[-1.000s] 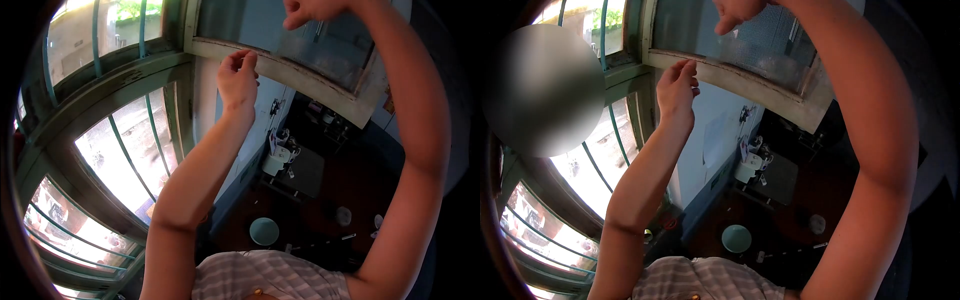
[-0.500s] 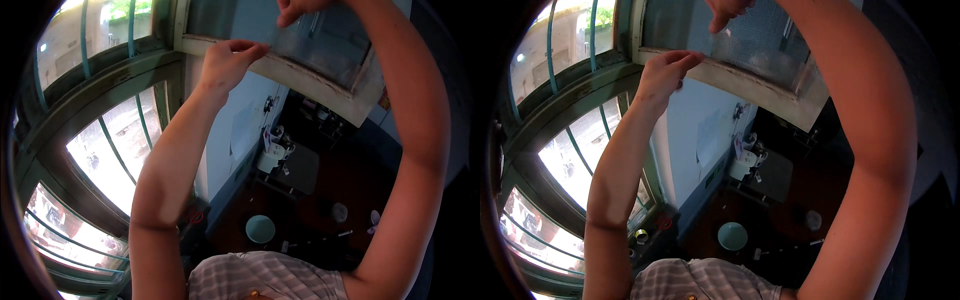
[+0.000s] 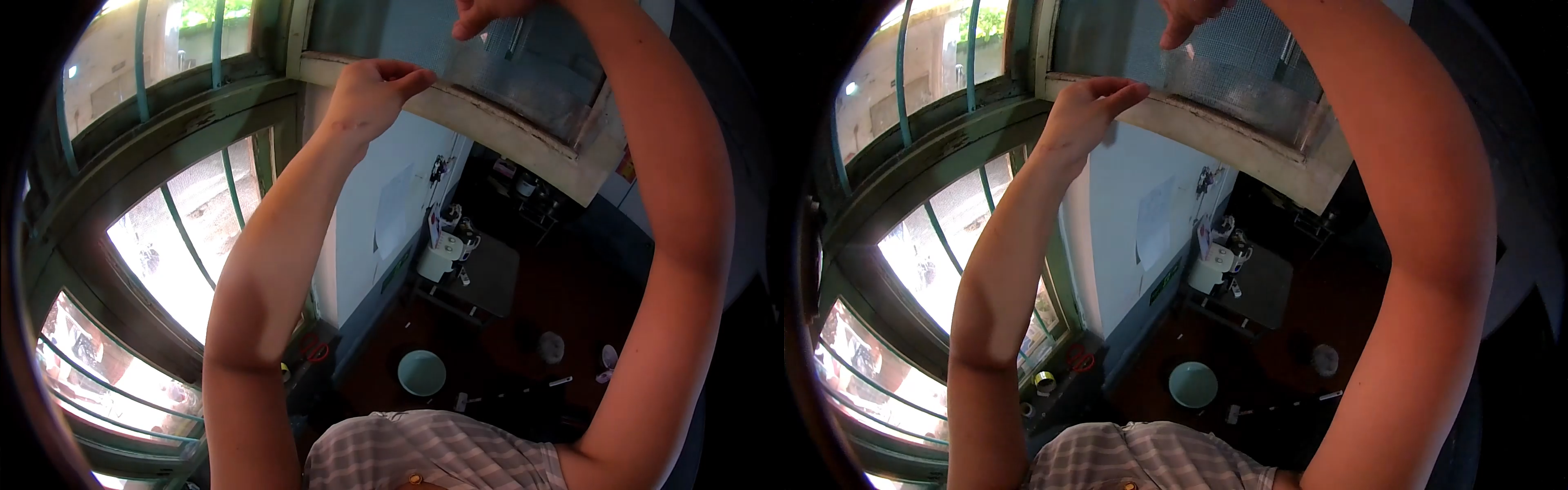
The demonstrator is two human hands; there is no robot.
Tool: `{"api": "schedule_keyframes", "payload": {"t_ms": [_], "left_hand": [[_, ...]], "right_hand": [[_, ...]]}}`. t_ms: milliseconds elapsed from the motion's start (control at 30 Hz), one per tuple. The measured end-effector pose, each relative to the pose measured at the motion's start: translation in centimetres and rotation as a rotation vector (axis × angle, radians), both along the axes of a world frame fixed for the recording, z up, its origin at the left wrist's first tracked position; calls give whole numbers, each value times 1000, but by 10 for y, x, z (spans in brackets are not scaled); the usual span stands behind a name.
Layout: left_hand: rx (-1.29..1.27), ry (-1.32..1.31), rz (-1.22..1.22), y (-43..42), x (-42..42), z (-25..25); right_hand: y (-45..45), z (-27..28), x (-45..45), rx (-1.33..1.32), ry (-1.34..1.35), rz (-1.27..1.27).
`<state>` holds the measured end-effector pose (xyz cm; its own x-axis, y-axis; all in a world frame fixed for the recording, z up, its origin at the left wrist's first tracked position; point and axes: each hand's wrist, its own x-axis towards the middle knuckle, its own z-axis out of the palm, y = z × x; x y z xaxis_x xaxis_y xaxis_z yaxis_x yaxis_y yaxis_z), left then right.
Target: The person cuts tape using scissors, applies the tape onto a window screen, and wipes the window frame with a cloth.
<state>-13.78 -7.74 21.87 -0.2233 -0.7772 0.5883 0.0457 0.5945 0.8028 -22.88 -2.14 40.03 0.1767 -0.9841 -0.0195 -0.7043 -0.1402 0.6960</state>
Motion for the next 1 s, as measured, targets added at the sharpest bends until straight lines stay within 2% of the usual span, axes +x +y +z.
{"api": "schedule_keyframes", "payload": {"t_ms": [100, 200, 300, 400, 500, 600, 800, 900, 1000], "left_hand": [[-33, 1, 16, -4, -2, -1], [0, -23, -3, -11, -2, -2], [-15, 36, -41, -18, -3, -4], [91, 141, 14, -12, -2, 4], [143, 162, -90, -5, 0, 10], [-7, -9, -3, -2, -2, 8], [-2, -27, -30, -12, -5, 8], [-40, -42, -24, -18, -7, 8], [-29, -85, -32, -21, -6, 11]], "right_hand": [[-1, 0, 1, -3, 10, -13], [-8, 0, -6, -17, -5, 78], [-17, -1, -4, -59, 53, -39], [-14, 1, 1, -63, 60, -74], [-1, 2, 5, -24, 17, -26], [-6, -4, 6, -108, 54, -74], [-2, -7, 7, -57, 32, -31], [-16, -17, 2, -171, 115, -37], [-17, -19, 0, -176, 120, -24]]}}
